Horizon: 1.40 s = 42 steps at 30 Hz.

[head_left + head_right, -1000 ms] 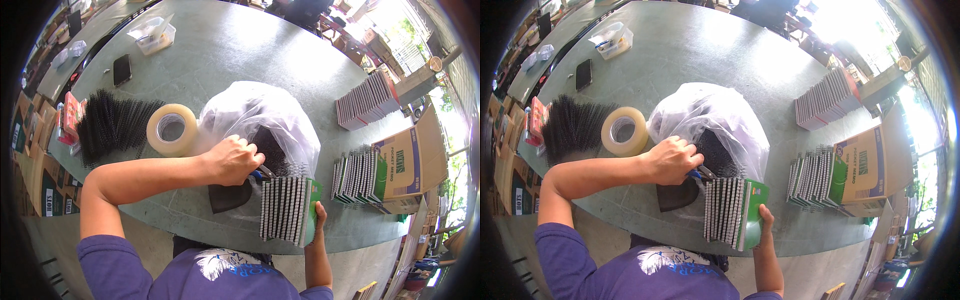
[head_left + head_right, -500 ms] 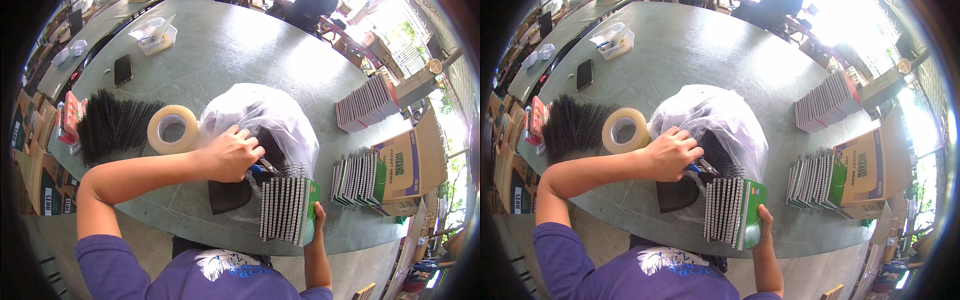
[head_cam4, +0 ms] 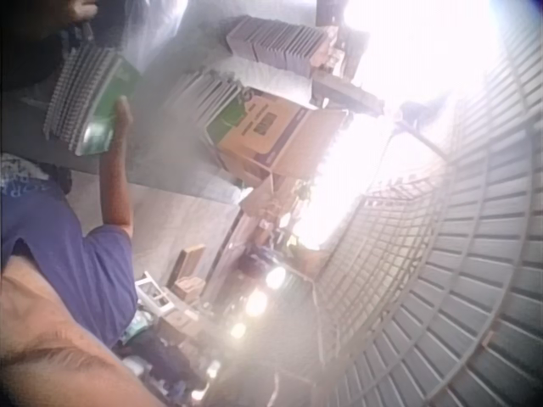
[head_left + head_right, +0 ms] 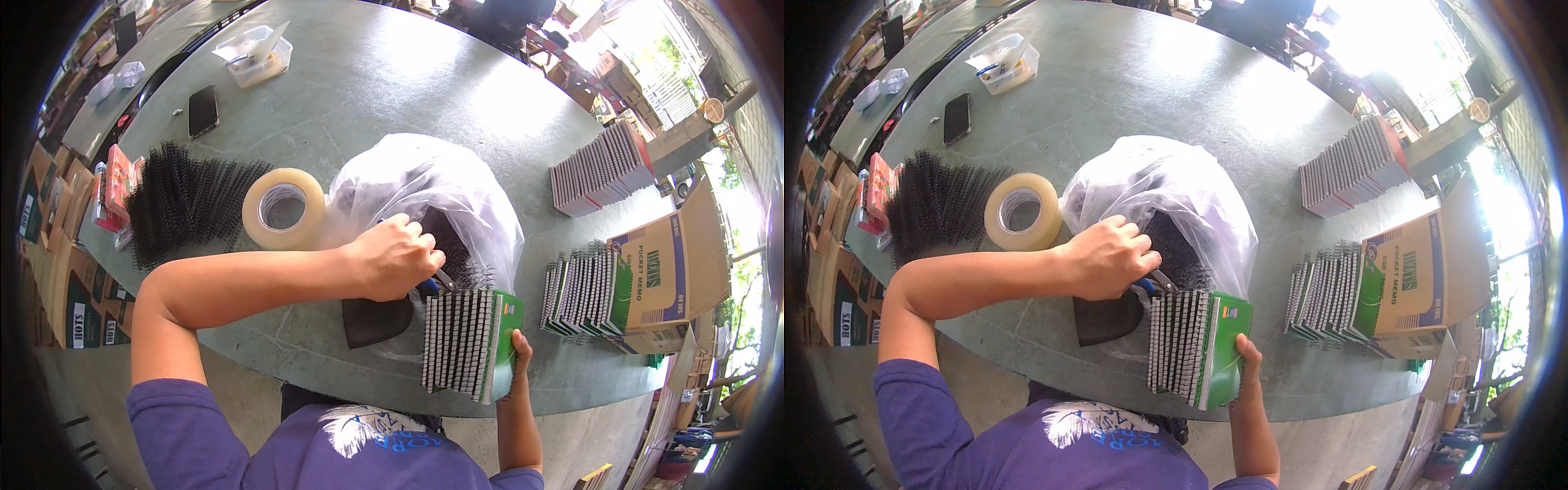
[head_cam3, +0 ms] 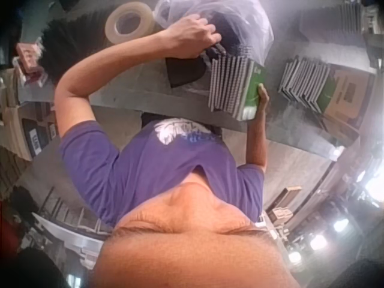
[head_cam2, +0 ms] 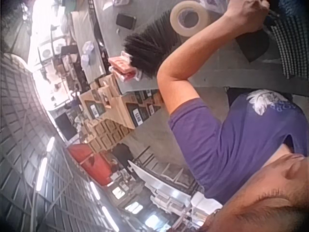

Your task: The person assembles spiral-bound notebooks by hand. They insert a black spiral coil into the holes of a green notebook cover, then use pliers to crimp the ends of the coil to secure it. The finished notebooks are stacked on the table.

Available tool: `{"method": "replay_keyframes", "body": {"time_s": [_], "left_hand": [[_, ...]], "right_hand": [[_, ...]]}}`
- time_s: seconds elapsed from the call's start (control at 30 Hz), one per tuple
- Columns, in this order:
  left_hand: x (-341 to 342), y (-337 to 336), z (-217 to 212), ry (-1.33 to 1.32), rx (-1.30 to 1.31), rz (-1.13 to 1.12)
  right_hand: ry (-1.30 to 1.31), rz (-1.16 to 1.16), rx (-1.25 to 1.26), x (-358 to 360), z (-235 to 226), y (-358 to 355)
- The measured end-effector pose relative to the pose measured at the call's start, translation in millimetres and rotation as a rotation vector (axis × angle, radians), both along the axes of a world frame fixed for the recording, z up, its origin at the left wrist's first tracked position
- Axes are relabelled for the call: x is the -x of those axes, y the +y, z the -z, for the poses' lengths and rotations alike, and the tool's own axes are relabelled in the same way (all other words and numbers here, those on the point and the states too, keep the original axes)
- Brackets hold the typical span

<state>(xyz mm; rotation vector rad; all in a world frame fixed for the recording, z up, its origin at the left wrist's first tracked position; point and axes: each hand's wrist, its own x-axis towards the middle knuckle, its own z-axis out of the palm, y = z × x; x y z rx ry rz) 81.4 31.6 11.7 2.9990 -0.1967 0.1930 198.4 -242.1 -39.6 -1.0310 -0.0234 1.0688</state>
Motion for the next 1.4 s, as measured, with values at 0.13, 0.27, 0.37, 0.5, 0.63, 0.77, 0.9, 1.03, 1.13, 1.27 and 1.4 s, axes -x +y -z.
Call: {"method": "replay_keyframes", "body": {"time_s": [0.13,0.27,0.37,0.5,0.63,0.77,0.9,1.03,1.13,1.27,1.4], "left_hand": [[1.2,1.9,2.0,0.056,0.043,-0.083],[1.6,4.7,-9.5,-0.127,0.014,-0.035],[-1.4,-2.3,-8.0,-0.158,-0.007,-0.014],[-2.4,-4.2,-12.8,-0.11,-0.021,-0.002],[-1.3,-3.9,-7.0,-0.201,-0.045,-0.015],[-3.4,-6.6,-8.0,-0.122,-0.015,0.013],[-2.1,-8.8,-3.9,0.047,0.073,-0.044],[-2.9,-3.4,-6.7,-0.024,0.094,-0.019],[-4.2,-3.0,-11.0,-0.195,0.025,-0.017],[-7.7,-4.8,-9.4,-0.236,0.03,0.015],[-8.8,-4.5,-9.8,-0.198,0.053,0.052]], "right_hand": [[-0.023,0.012,0.024,-1.9,0.1,-1.0],[-0.036,0.055,0.037,1.4,-6.4,4.3],[-0.038,0.054,0.045,3.5,-10.1,5.4],[-0.018,0.022,0.013,0.7,-6.8,2.7],[-0.042,0.032,0.026,-1.7,-0.2,-0.9],[-0.035,0.018,0.012,-1.8,0.4,-1.1],[-0.048,0.028,0.02,1.7,-0.7,0.8],[-0.024,0.051,0.025,1.9,1.8,2.2],[-0.018,0.019,-0.013,-1.2,2.2,2.6],[-0.034,0.02,-0.022,-2.6,3.1,1.7],[-0.04,-0.003,-0.03,-4.0,5.9,-2.8]]}}
